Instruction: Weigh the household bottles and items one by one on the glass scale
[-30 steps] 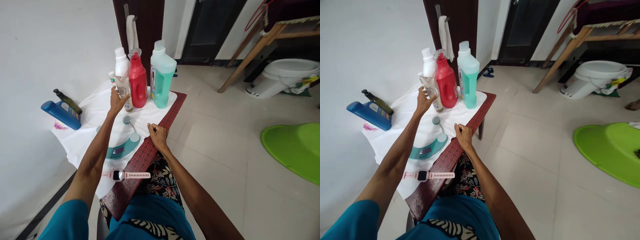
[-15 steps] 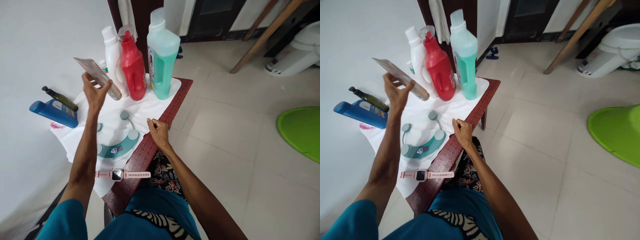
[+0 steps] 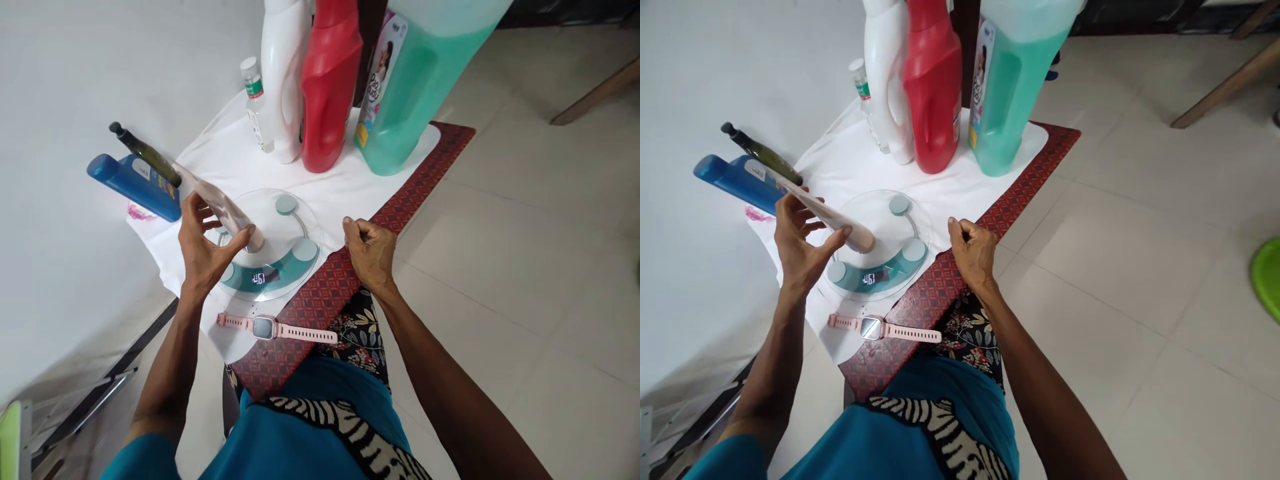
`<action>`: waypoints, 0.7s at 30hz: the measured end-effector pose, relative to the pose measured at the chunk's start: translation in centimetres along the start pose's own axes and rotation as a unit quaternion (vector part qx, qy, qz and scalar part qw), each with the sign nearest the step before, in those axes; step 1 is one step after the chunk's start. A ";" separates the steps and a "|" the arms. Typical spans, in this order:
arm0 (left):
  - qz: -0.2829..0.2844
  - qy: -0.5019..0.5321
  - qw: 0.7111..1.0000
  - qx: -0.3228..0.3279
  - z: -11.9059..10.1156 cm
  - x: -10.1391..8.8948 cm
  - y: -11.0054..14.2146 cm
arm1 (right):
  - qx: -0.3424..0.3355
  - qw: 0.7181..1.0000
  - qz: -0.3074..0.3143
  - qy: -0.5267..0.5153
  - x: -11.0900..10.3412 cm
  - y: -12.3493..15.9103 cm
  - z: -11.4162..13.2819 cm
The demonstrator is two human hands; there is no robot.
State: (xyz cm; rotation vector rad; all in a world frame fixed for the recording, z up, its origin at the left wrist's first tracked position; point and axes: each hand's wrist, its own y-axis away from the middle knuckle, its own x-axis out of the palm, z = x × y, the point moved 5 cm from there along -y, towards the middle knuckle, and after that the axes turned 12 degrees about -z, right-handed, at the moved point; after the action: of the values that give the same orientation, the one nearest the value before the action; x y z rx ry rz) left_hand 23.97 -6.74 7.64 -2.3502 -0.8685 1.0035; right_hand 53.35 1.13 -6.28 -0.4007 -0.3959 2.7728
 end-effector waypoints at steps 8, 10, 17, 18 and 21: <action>-0.017 0.010 1.000 -0.007 1.2 -1.4 0.5 | -0.002 1.000 -0.011 -0.012 0.0 0.1 -0.1; -0.066 0.032 0.997 -0.014 1.7 -2.9 1.5 | 0.000 1.000 -0.008 -0.010 0.0 0.1 -0.1; -0.153 0.007 0.985 -0.074 3.2 -5.1 4.4 | 0.009 1.000 -0.005 -0.011 -0.1 0.1 -0.2; -0.128 -0.001 0.990 -0.064 2.9 -4.5 4.3 | 0.008 1.000 -0.003 -0.012 -0.1 0.1 -0.1; -0.047 -0.031 0.998 -0.035 1.8 -1.8 3.8 | 0.004 1.000 -0.001 -0.016 -0.1 0.1 0.0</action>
State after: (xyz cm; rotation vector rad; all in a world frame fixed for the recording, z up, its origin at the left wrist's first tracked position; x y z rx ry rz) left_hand 23.06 -10.39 5.01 -2.3232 -1.0442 1.0262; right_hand 53.45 0.98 -6.29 -0.3547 -0.3935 2.7802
